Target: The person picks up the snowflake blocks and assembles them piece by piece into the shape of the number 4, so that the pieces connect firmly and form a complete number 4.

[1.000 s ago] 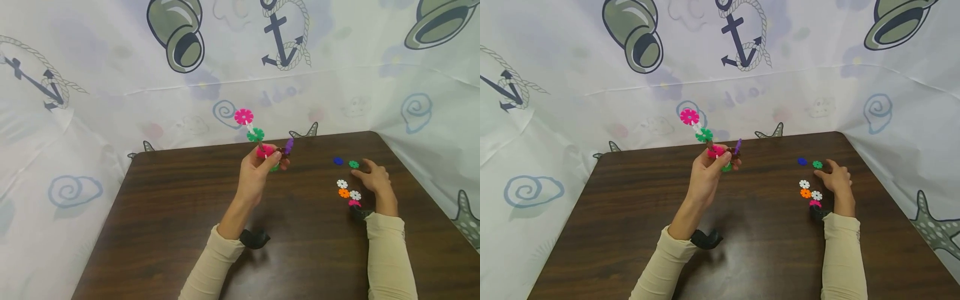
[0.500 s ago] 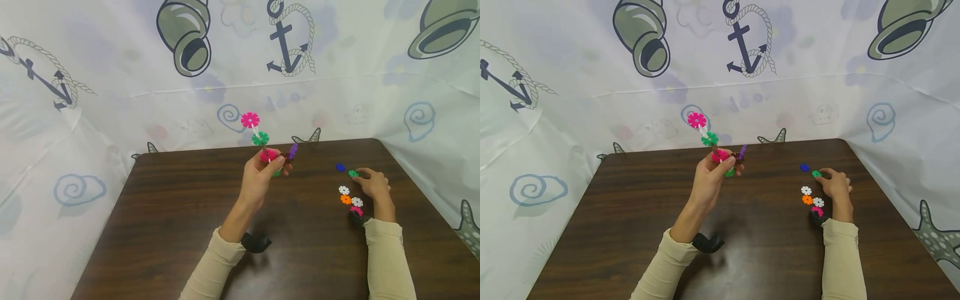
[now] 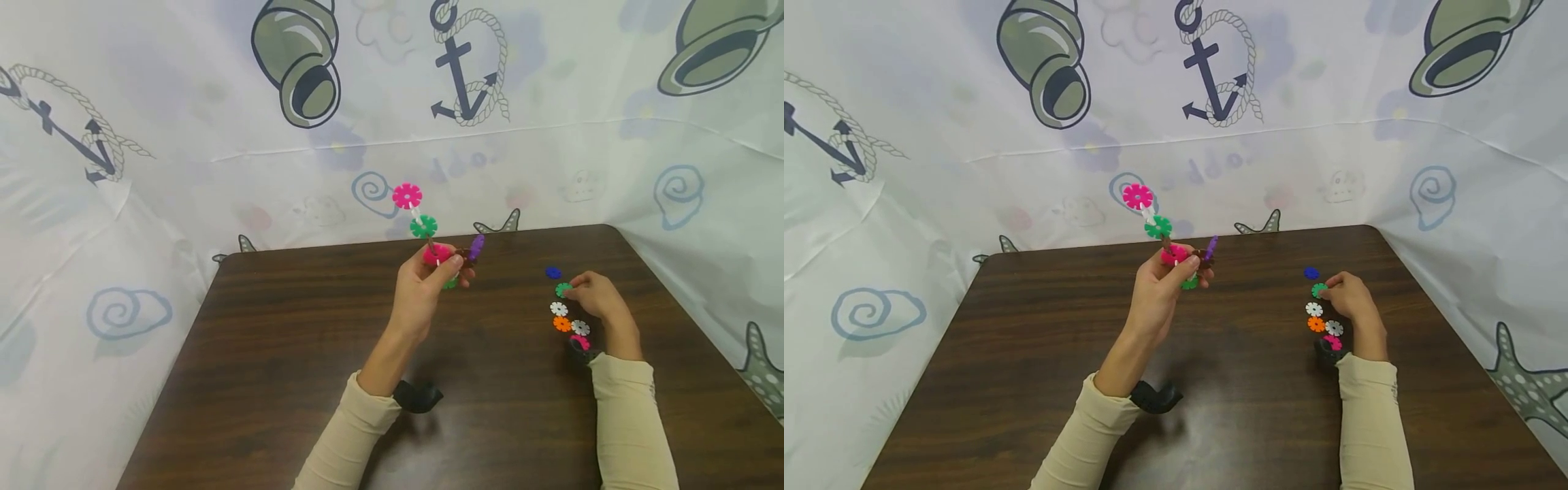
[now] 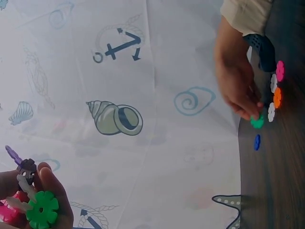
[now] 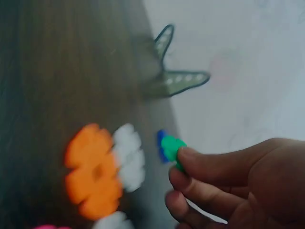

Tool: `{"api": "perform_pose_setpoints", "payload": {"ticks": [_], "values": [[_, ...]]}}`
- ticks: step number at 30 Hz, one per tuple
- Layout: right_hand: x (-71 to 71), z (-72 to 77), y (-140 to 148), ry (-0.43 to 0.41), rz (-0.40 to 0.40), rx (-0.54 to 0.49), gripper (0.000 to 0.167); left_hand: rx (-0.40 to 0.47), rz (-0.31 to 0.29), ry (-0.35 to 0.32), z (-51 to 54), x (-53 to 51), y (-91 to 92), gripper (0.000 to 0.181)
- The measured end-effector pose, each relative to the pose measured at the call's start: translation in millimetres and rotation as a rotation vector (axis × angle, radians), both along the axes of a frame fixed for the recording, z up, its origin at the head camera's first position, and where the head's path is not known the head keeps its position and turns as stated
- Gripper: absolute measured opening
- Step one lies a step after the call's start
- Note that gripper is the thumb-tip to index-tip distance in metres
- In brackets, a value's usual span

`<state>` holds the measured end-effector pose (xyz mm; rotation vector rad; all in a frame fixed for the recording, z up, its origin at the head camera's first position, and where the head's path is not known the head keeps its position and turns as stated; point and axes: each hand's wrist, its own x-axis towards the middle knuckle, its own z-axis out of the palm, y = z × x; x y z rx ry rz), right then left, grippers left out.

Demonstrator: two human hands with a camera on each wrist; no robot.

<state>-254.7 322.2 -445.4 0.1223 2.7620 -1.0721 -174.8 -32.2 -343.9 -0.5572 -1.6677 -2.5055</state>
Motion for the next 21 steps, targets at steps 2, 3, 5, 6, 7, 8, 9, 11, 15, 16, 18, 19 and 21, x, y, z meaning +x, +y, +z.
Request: {"api": "perform_pose_setpoints", "payload": {"ticks": [2,3,5,6,7,8,9,11,15,16,18,19,21], "values": [[2.8,7.1,-5.9,0.02,0.033,-0.034,0.05,0.004,0.004,-0.004,-0.9,-0.2,0.1,0.004],[4.4,11.7,-9.6,0.035,0.045,-0.056,0.051,0.005,0.005,-0.005,-1.1,-0.2,0.3,0.005],[7.4,22.4,-18.5,0.068,0.055,-0.107,0.053,0.009,0.007,-0.005,-1.4,-0.3,0.5,0.006],[9.2,29.0,-23.8,0.086,0.053,-0.129,0.053,0.011,0.008,-0.005,-1.3,-0.3,0.7,0.006],[11.0,35.9,-29.1,0.111,0.052,-0.143,0.053,0.014,0.008,-0.005,-1.1,-0.2,0.8,0.007],[12.9,43.1,-34.4,0.147,0.055,-0.14,0.052,0.016,0.008,-0.006,-0.8,-0.1,0.9,0.007],[14.7,49.5,-39.2,0.182,0.055,-0.139,0.051,0.017,0.008,-0.006,-0.6,0.0,0.9,0.007],[20.1,62.6,-48.9,0.247,0.052,-0.135,0.049,0.014,0.011,-0.008,-0.5,-0.2,0.9,0.007],[33.9,85.1,-65.7,0.369,0.019,-0.13,0.045,-0.006,0.021,-0.018,-1.0,-0.6,1.1,0.005],[37.7,89.9,-70.1,0.398,0.004,-0.141,0.043,-0.012,0.024,-0.021,-1.3,-0.8,1.3,0.004],[45.4,98.2,-78.6,0.47,-0.028,-0.16,0.039,-0.016,0.027,-0.027,-0.9,-0.5,1.6,0.005],[49.5,102.1,-83.1,0.508,-0.046,-0.175,0.036,-0.017,0.027,-0.031,-0.6,-0.1,1.8,0.005],[57.8,109.9,-92.2,0.599,-0.076,-0.208,0.03,-0.016,0.024,-0.04,-0.3,0.3,2.5,0.007]]}}
